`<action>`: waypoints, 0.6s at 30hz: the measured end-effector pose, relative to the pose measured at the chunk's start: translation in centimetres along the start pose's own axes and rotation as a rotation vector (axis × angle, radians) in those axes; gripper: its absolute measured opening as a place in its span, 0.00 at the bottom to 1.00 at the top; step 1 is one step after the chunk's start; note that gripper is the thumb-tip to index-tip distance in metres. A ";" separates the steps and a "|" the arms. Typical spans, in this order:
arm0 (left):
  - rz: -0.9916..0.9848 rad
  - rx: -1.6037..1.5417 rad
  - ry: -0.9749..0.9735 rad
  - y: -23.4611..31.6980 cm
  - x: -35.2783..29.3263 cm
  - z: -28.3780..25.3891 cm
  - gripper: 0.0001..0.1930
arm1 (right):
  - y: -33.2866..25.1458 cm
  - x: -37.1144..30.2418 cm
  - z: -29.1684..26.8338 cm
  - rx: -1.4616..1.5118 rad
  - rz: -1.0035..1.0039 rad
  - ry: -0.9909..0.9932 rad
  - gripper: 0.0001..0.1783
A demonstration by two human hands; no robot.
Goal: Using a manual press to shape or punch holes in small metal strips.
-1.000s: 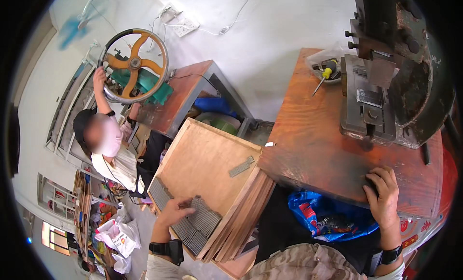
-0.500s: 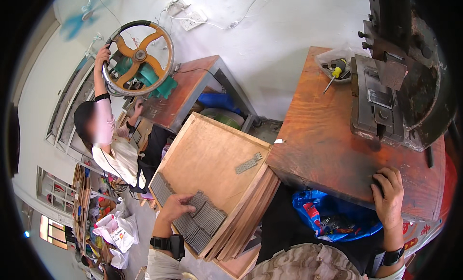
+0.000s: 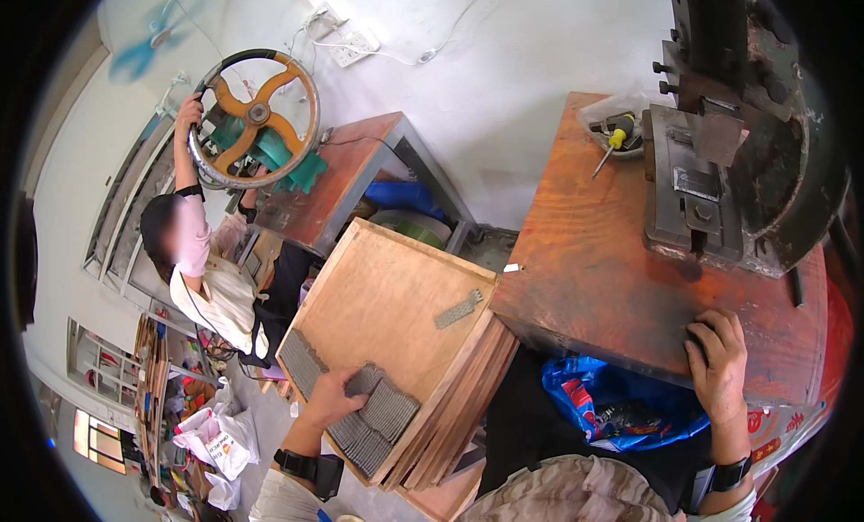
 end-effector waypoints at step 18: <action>0.383 -0.505 0.032 35.8 19.2 -3.2 0.18 | 1.0 -1.1 -1.2 -0.048 -0.053 0.030 0.11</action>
Point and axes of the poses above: each hand's wrist, its own x-axis towards the middle knuckle, its own z-axis out of the palm, y = z × x, the point moved 9 cm from there along x, towards the middle knuckle, and after that the axes turned 4 degrees about x, right-handed, at the moved point
